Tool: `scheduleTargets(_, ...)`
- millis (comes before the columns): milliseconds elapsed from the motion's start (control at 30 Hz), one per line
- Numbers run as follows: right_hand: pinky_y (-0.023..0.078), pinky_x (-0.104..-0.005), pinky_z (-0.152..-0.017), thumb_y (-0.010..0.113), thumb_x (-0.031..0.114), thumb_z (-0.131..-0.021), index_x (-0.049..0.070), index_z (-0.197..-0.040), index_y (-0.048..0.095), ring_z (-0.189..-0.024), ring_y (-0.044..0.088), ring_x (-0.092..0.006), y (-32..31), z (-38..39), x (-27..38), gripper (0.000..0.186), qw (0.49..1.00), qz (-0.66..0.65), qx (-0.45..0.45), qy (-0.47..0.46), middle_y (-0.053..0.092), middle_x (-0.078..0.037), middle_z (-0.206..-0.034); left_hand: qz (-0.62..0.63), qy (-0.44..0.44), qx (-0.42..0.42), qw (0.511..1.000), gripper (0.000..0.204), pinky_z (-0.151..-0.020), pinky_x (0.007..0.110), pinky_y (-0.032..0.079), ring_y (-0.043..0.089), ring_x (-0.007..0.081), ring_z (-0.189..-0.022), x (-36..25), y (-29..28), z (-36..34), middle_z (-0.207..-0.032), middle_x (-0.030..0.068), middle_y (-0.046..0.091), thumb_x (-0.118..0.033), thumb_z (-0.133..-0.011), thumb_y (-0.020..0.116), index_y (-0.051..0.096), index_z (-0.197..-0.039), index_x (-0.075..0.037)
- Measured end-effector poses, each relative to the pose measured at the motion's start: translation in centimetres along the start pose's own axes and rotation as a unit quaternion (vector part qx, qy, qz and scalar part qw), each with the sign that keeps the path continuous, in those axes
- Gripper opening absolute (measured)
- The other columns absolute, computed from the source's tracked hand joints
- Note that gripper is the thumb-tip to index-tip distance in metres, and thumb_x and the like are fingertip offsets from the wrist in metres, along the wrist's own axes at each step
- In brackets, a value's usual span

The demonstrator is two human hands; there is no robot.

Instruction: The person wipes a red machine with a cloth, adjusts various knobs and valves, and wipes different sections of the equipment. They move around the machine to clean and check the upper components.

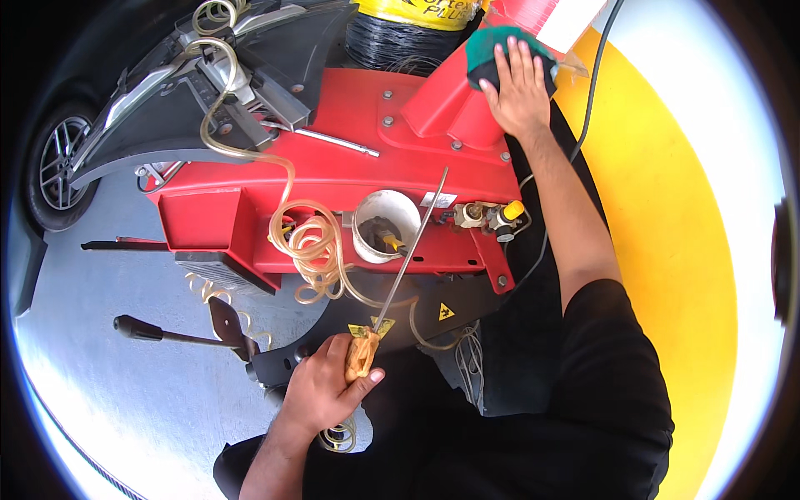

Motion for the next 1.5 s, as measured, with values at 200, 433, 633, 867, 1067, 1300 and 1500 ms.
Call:
scheduleTargets(200,0.006,-0.0506,-0.129,0.028,0.069,-0.103,0.003,-0.165,0.016,-0.161,0.005,-0.031,3.4,3.7,5.1,0.092,0.964,0.102,0.237,-0.067,0.01,-0.017,-0.173,-0.008,-0.018,0.028,0.999,0.065,-0.074,0.053,0.057,0.069,0.0487,-0.089,0.7,1.1,-0.8,-0.105,0.0264,0.067,-0.053,-0.093,0.07,0.055,-0.12,0.004)
scheduleTargets(433,0.014,-0.0414,-0.128,0.04,0.053,-0.105,0.011,-0.163,0.03,-0.158,0.02,-0.0186,0.6,1.0,1.4,0.072,0.976,0.128,0.127,-0.117,0.027,-0.006,-0.17,-0.017,0.017,0.005,1.0,0.066,-0.072,0.054,0.057,0.069,0.0485,-0.088,-0.7,0.5,-1.2,-0.102,0.0272,0.067,-0.054,-0.094,0.069,0.054,-0.118,0.006)
scheduleTargets(633,0.014,-0.0455,-0.129,0.04,0.053,-0.105,0.007,-0.157,0.04,-0.157,0.023,-0.0235,0.2,-3.6,2.9,0.069,0.986,0.111,0.075,-0.1,0.033,-0.01,-0.166,-0.01,-0.04,0.042,0.998,0.057,-0.077,0.054,0.055,0.067,0.0497,-0.093,0.7,1.9,-1.6,-0.102,0.0246,0.068,-0.047,-0.093,0.071,0.056,-0.12,0.001)
scheduleTargets(867,0.02,-0.0486,-0.127,0.038,0.047,-0.104,-0.004,-0.138,0.059,-0.148,0.037,-0.0344,6.2,-3.1,11.9,0.065,0.976,0.046,0.174,-0.124,0.055,-0.021,-0.147,-0.006,-0.059,0.03,0.998,0.058,-0.078,0.054,0.055,0.067,0.0494,-0.094,1.6,1.5,-2.0,-0.103,0.0251,0.068,-0.048,-0.094,0.07,0.056,-0.12,0.001)
scheduleTargets(1067,0.029,-0.0453,-0.123,0.051,0.033,-0.1,0.001,-0.134,0.062,-0.145,0.043,-0.0301,8.8,2.5,16.2,0.049,0.959,-0.176,0.142,-0.169,0.057,-0.017,-0.145,-0.009,-0.04,-0.01,0.999,0.06,-0.077,0.054,0.055,0.068,0.0499,-0.093,0.4,-0.9,-0.5,-0.102,0.0268,0.068,-0.049,-0.093,0.07,0.056,-0.122,0.002)
scheduleTargets(1300,0.022,-0.045,-0.126,0.038,0.044,-0.107,0.004,-0.133,0.064,-0.151,0.036,-0.0323,2.7,-7.3,4.2,0.054,0.993,0.009,0.103,-0.051,0.052,-0.02,-0.15,0.008,-0.028,0.005,1.0,0.059,-0.075,0.053,0.056,0.068,0.0489,-0.091,0.0,-0.9,-0.3,-0.101,0.0262,0.068,-0.048,-0.092,0.072,0.056,-0.12,0.002)
scheduleTargets(1500,0.017,-0.0463,-0.129,0.042,0.053,-0.105,0.004,-0.144,0.055,-0.155,0.027,-0.033,3.7,-3.9,8.1,0.064,0.99,-0.022,0.093,-0.105,0.045,-0.017,-0.158,-0.002,-0.003,0.003,1.0,0.062,-0.068,0.052,0.058,0.07,0.0465,-0.083,0.8,-0.5,-0.2,-0.101,0.0227,0.067,-0.05,-0.091,0.072,0.055,-0.119,0.003)
Point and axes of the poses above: each hand's wrist, its own z-axis away from the middle knuckle, its own y-axis out of the palm, x = y × z, the point moved 9 cm from there along -z, towards the middle knuckle
